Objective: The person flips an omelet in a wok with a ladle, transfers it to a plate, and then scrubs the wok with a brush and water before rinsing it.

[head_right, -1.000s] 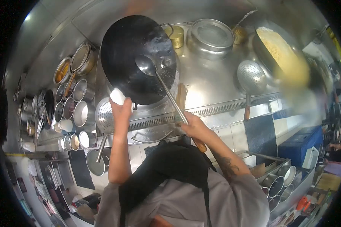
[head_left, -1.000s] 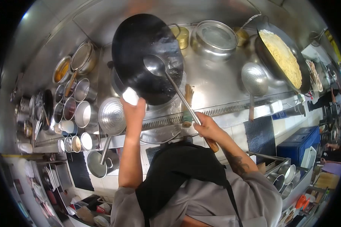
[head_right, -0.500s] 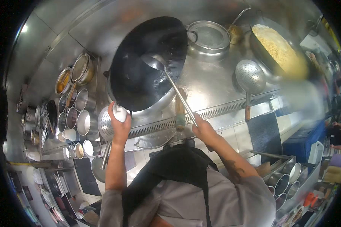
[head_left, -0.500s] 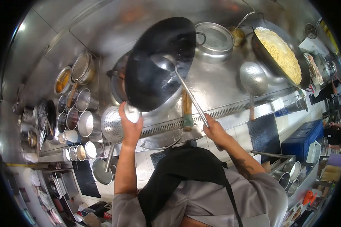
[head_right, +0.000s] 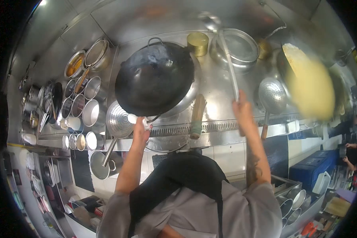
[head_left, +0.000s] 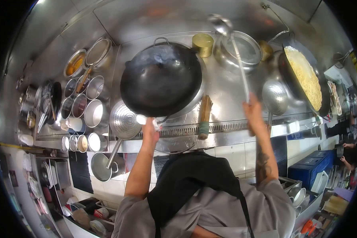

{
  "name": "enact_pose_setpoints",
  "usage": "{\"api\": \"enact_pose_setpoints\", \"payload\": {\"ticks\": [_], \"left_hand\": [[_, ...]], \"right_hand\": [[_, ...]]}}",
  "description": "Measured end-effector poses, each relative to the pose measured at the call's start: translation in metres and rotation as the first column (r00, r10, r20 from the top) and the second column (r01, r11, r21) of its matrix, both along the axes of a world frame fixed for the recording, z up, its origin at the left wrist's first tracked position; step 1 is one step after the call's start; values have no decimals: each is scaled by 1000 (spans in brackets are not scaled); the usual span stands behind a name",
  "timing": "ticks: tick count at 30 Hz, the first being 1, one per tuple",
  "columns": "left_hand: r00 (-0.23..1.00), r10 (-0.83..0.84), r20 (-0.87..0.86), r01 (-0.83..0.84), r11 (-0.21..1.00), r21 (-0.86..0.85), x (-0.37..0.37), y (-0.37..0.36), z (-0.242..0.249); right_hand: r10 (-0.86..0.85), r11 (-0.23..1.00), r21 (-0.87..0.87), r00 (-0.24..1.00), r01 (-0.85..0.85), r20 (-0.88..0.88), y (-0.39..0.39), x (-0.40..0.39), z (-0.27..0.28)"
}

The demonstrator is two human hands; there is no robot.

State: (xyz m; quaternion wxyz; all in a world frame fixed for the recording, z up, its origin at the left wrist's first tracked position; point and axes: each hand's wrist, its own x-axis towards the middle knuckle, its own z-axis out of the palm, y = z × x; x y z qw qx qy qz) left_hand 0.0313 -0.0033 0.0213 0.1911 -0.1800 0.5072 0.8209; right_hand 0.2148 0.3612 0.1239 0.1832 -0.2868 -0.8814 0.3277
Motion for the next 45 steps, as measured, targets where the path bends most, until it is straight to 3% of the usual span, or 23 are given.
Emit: {"api": "enact_pose_setpoints", "payload": {"ticks": [1, 3, 9, 12, 14, 16, 18, 19, 21, 24, 27, 30, 31, 34, 35, 41, 44, 45], "left_hand": [[1000, 3, 25, -4, 999, 36, -2, 5, -4], [999, 31, 21, -31, 999, -14, -2, 18, 2], [998, 28, 50, -29, 999, 18, -17, 35, -3], [991, 86, 106, -85, 996, -16, -10, 38, 12], [993, 65, 98, -64, 998, -10, -11, 37, 9], [993, 63, 99, -64, 998, 2, -13, 34, 3], [992, 72, 104, -74, 997, 14, -17, 32, -5], [990, 72, 123, -73, 997, 1, -17, 33, -2], [984, 73, 160, -70, 997, -23, -16, 35, 8], [990, 40, 136, -41, 999, 0, -17, 32, 3], [992, 8, 123, -11, 1000, 21, -17, 32, 4], [993, 26, 116, -36, 996, 79, -10, 35, 5], [994, 31, 104, -40, 996, 85, -12, 35, 1], [986, 55, 156, -59, 998, 20, -19, 34, -6], [991, 60, 124, -66, 997, 43, -17, 34, -8], [997, 54, 52, -59, 994, 97, -14, 34, 1], [993, 55, 106, -63, 995, 78, -9, 32, 13], [992, 64, 105, -72, 995, 74, -10, 33, 15]], "right_hand": [[8, 988, 155, 998, 2, -68, 28, -8, -6], [2, 984, 177, 992, 20, -123, 78, -27, -15], [-272, 909, 337, 962, 245, 35, 177, -89, -56], [-262, 952, 206, 952, 228, 158, 218, -113, -94], [-186, 957, -197, 971, 213, 148, 188, -113, -58], [-155, 787, -592, 985, 173, 81, 177, -116, -33], [-203, 441, -894, 979, 80, -12, 181, -125, -22], [-262, 313, -949, 959, -20, -106, 171, -122, -5], [-408, 64, -965, 876, -253, -257, 138, -111, 35], [-289, -45, -924, 890, -380, -353, 152, -102, 33], [-107, -324, -840, 899, -436, -425, 154, -93, 31], [-92, -316, -847, 902, -428, -421, 101, -79, 63], [-86, -418, -789, 884, -451, -460, 88, -75, 63], [-71, -462, -742, 854, -486, -515, 36, -69, 67], [-88, -562, -681, 852, -470, -516, 16, -67, 67], [-116, -804, -466, 867, -368, -484, -64, -81, 13], [26, -702, -640, 888, -311, -460, -73, -97, -14], [103, -617, -762, 939, -199, -329, -79, -103, -12]]}}
